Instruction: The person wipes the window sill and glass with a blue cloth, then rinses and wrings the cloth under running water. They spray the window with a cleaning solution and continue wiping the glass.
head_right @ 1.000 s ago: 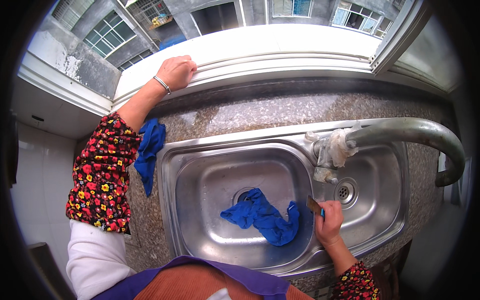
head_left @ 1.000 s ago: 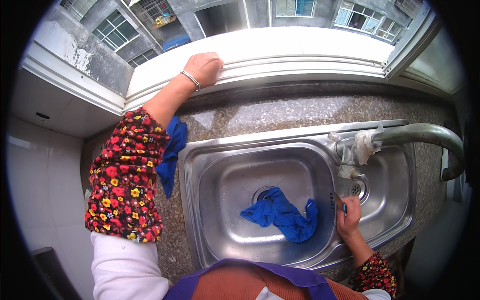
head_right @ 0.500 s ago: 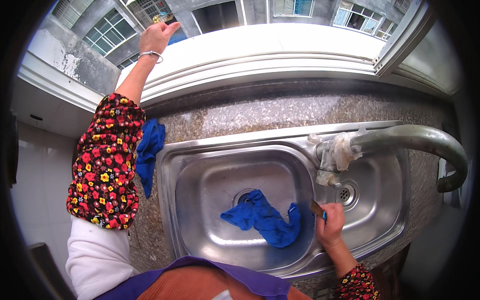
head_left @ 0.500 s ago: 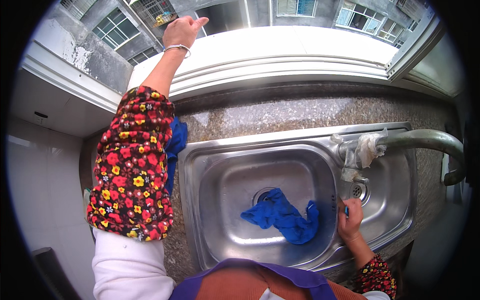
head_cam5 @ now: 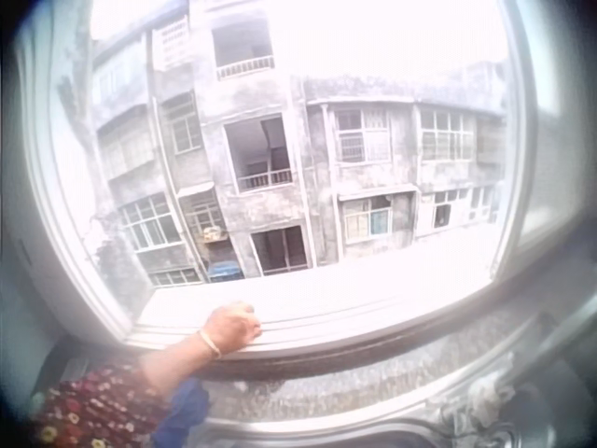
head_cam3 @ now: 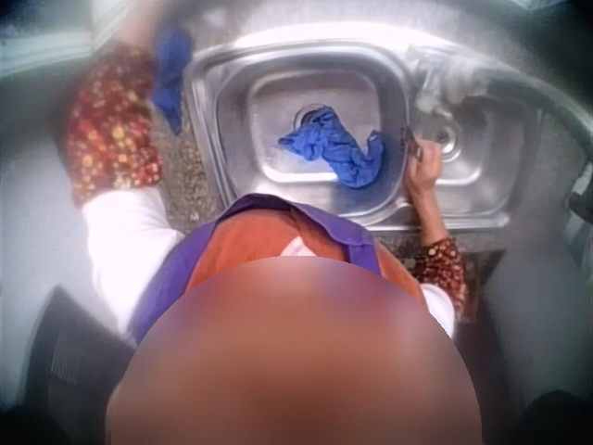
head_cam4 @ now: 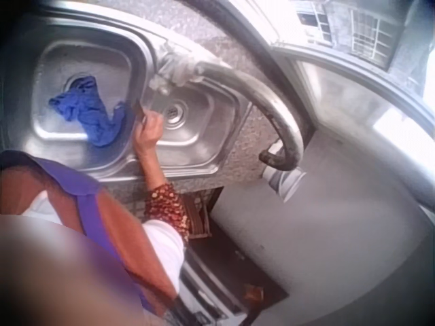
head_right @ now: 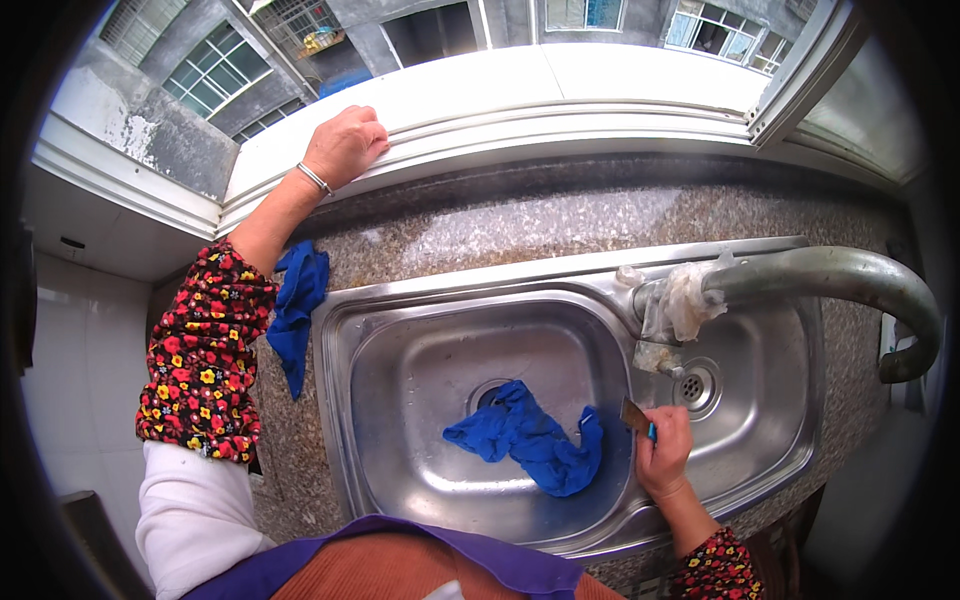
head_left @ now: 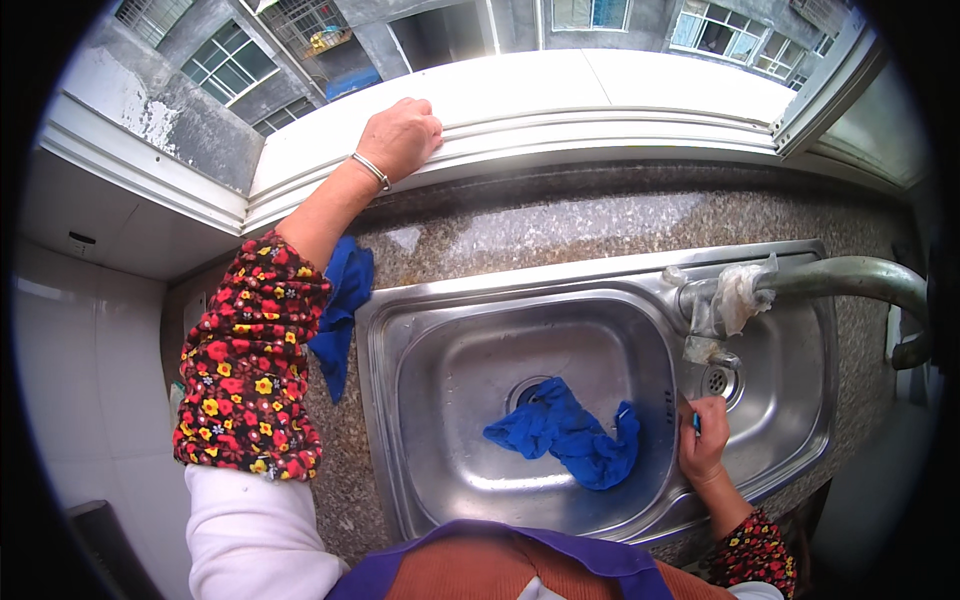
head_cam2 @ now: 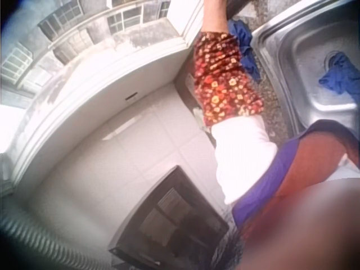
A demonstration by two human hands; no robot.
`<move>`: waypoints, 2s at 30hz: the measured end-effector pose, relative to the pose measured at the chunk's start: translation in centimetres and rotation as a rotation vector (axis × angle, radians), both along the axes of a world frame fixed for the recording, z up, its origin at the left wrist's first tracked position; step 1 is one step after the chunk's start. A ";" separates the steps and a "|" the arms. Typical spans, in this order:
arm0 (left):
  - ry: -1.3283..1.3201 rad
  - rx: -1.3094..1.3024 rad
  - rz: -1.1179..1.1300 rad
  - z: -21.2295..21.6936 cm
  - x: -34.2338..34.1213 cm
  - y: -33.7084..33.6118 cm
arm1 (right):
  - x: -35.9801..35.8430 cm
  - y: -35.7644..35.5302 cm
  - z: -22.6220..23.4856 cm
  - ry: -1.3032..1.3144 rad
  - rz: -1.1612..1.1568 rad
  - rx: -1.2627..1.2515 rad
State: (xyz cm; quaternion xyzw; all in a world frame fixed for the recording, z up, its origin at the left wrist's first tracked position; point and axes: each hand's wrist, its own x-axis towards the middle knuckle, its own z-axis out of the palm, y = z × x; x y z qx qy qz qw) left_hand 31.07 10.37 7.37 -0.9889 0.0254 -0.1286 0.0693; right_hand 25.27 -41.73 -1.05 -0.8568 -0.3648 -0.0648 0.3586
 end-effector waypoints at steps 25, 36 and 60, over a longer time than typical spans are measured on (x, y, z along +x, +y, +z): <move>-0.079 0.072 0.656 4.9 4.4 3.9 | 0.1 -0.1 -0.2 0.014 -0.002 -0.001; -0.073 -0.082 0.246 -1.4 -1.5 -0.4 | 0.0 -0.2 -0.3 0.029 -0.018 0.003; -0.540 -1.370 0.343 2.3 -2.4 2.2 | 0.0 0.1 -0.1 0.022 -0.034 0.031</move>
